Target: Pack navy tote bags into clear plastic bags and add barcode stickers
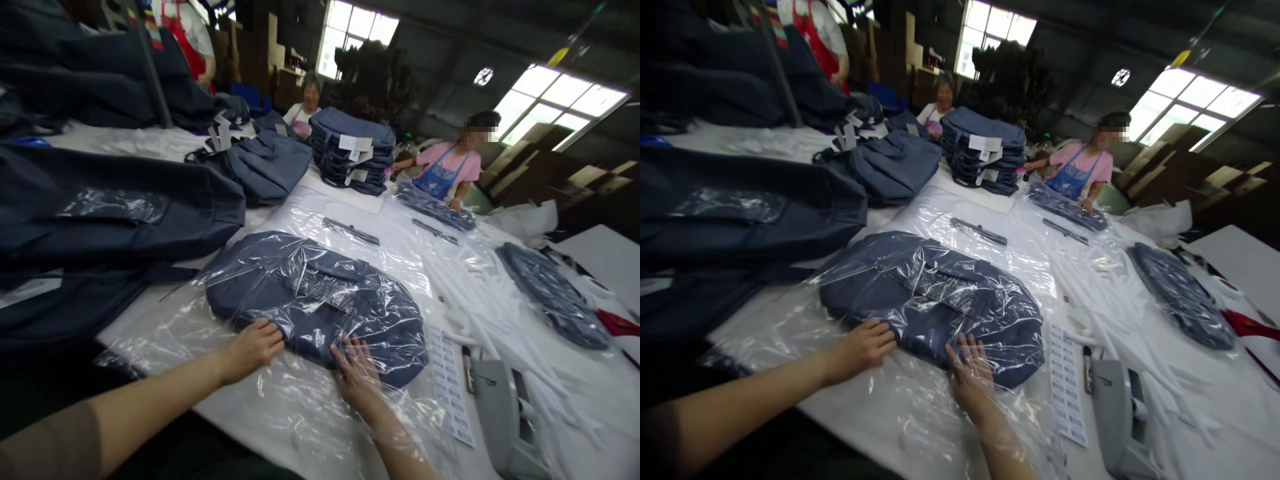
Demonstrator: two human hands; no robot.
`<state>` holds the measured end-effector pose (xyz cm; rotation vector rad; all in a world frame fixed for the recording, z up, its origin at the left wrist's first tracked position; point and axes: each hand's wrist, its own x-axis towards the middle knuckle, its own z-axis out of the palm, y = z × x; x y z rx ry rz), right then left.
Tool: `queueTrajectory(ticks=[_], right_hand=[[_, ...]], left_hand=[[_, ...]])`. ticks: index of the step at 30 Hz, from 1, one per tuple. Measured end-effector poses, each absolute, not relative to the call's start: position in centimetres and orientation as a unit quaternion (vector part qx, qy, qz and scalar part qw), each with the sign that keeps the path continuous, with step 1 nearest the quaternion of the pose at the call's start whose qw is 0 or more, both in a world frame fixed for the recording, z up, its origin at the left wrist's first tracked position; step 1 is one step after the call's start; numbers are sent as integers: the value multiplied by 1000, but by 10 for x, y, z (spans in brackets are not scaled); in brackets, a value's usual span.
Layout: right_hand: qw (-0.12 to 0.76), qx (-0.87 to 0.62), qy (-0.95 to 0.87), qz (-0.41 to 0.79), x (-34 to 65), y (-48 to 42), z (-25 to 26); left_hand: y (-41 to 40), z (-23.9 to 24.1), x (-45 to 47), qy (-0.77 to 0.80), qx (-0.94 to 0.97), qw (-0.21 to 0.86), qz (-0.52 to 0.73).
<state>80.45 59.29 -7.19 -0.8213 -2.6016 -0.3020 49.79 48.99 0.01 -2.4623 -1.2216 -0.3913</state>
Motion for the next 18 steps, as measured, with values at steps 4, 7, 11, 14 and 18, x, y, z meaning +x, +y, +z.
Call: queueTrajectory(ticks=[4, 7, 11, 14, 18], right_hand=[[191, -299, -929, -109, 805, 594, -73], [199, -296, -927, -113, 805, 595, -76], [222, -289, -923, -125, 806, 596, -81], [229, -282, -923, -126, 807, 599, -86], [229, -277, -923, -140, 809, 607, -94]], left_hand=[[527, 4, 490, -370, -901, 205, -91], [518, 13, 497, -382, -899, 191, -101], [512, 19, 510, -371, -907, 137, -143], [525, 15, 508, -371, -905, 160, -132], [538, 16, 502, -314, -931, 140, -120]])
